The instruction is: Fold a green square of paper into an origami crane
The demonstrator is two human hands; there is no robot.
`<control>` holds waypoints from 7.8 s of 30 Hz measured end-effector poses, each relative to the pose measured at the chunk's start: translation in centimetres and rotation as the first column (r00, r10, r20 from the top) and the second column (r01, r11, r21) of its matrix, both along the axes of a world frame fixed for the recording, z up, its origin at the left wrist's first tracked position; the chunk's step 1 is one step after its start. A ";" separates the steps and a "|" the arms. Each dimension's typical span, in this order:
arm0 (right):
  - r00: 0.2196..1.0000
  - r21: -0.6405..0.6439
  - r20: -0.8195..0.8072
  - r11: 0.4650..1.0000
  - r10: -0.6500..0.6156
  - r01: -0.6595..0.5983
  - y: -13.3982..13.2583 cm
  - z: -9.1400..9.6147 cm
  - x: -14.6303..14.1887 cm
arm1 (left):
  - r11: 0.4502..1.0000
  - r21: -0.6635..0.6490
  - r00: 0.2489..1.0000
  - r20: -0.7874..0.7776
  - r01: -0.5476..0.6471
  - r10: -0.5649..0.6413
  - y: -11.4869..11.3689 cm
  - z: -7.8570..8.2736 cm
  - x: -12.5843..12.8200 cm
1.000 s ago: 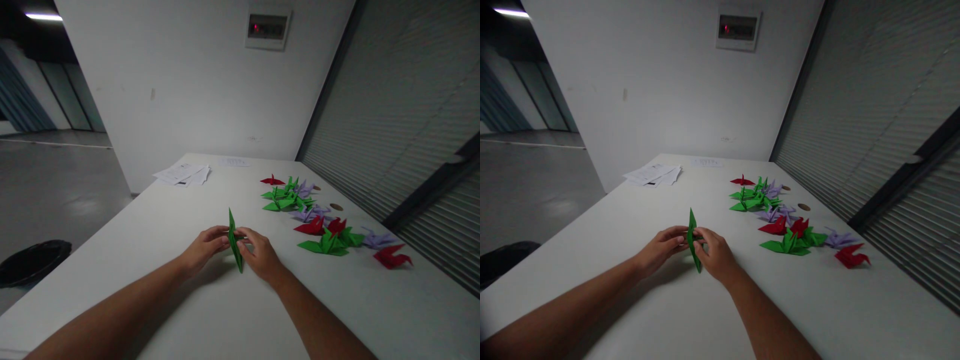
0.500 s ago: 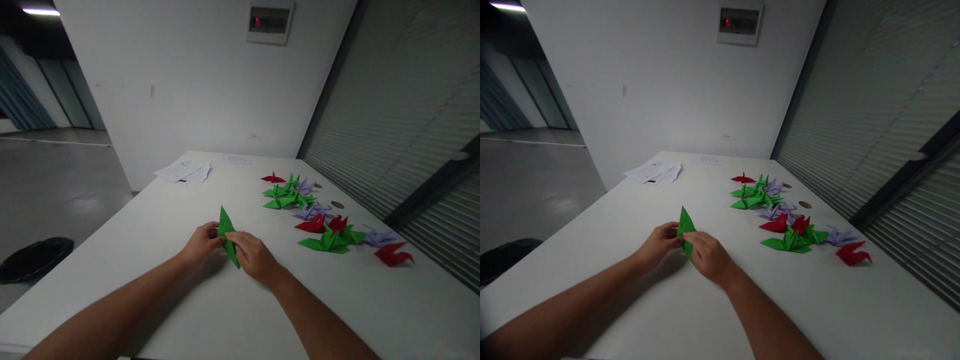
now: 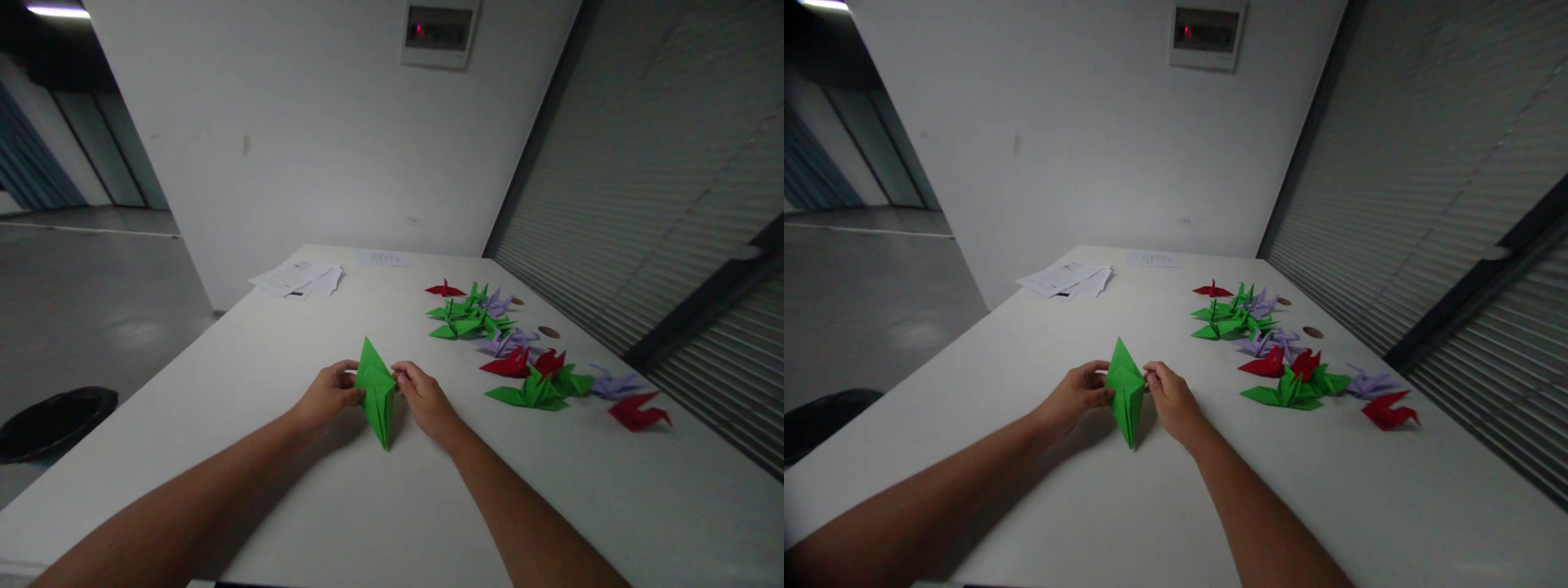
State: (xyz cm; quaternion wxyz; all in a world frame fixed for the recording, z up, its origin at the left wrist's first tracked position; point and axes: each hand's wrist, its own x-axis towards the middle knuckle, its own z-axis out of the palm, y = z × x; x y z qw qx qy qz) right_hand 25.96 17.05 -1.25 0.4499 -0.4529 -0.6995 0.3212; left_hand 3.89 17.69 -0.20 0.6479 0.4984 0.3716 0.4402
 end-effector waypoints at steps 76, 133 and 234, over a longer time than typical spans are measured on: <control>0.675 -0.158 0.627 0.912 0.389 -0.379 0.2 -0.3 3.5 | 0.345 0.653 0.651 -0.746 0.675 0.139 -0.5 -0.1 -1.3; 0.688 0.017 0.616 0.868 0.382 -0.497 -1.0 2.3 3.3 | 0.438 0.625 0.612 -0.767 0.646 0.190 -0.6 -0.8 -1.0; 0.710 0.028 0.617 0.892 0.340 -0.451 -0.7 1.2 3.6 | 0.723 0.406 0.548 -0.835 0.559 0.045 0.3 0.9 -2.9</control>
